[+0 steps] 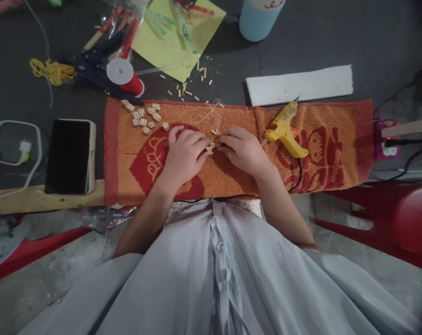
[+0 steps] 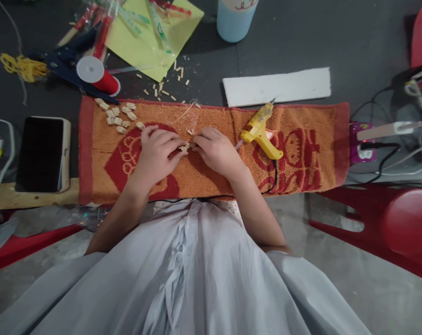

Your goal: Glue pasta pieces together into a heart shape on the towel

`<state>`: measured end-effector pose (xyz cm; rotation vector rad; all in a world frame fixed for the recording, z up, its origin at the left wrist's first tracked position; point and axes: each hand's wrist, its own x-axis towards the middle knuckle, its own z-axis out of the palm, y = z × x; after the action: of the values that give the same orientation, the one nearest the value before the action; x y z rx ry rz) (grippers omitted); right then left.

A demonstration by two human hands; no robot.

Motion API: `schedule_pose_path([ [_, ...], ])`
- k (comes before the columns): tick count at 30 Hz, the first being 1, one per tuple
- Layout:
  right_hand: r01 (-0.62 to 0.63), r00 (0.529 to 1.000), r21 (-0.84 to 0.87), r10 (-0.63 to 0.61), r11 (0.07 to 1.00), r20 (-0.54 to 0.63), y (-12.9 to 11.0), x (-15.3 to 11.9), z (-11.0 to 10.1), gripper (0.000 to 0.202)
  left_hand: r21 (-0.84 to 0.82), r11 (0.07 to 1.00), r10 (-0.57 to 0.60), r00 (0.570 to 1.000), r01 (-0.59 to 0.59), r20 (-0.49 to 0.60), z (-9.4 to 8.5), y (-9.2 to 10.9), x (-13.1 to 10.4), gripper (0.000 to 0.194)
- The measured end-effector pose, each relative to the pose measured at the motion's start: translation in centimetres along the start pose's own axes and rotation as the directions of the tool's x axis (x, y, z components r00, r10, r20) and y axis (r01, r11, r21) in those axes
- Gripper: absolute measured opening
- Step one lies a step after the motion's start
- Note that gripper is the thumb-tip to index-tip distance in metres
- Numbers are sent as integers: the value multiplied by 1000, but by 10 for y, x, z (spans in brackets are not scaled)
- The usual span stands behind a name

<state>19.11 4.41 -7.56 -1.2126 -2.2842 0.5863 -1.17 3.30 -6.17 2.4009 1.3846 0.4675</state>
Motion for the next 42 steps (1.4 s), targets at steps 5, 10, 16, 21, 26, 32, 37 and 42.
schedule_pose_path([
  [5, -24, 1000, -26, 24, 999, 10, -3, 0, -4, 20, 23, 999, -34, 999, 34, -3, -6, 2, -2, 29],
  [10, -66, 998, -47, 66, 997, -3, -5, -4, -12, 25, 15, 996, -91, 995, 92, -46, -23, -5, -16, 41],
  [16, -97, 994, -72, 94, 993, -47, -10, -16, -23, 24, 18, 987, -158, 983, 160, -97, -30, -20, -44, 40],
  [21, -67, 993, -61, 60, 996, -100, -13, -26, -22, 22, -2, 986, -168, 978, 169, -125, -18, -26, -54, 37],
  [26, -85, 989, -86, 74, 993, -129, -12, -24, -16, 18, 3, 985, -171, 976, 173, -135, -13, -27, -54, 37],
  [32, -92, 992, -98, 82, 991, -98, -12, -20, -11, 18, 12, 987, -154, 975, 158, -159, -12, -27, -54, 34],
  [37, -96, 992, -85, 88, 992, -96, -11, -20, -10, 18, 31, 990, -130, 976, 137, -173, -11, -27, -55, 33],
  [42, -94, 993, -71, 89, 993, -71, -12, -14, -7, 20, 34, 989, -136, 977, 143, -166, -12, -26, -53, 33],
])
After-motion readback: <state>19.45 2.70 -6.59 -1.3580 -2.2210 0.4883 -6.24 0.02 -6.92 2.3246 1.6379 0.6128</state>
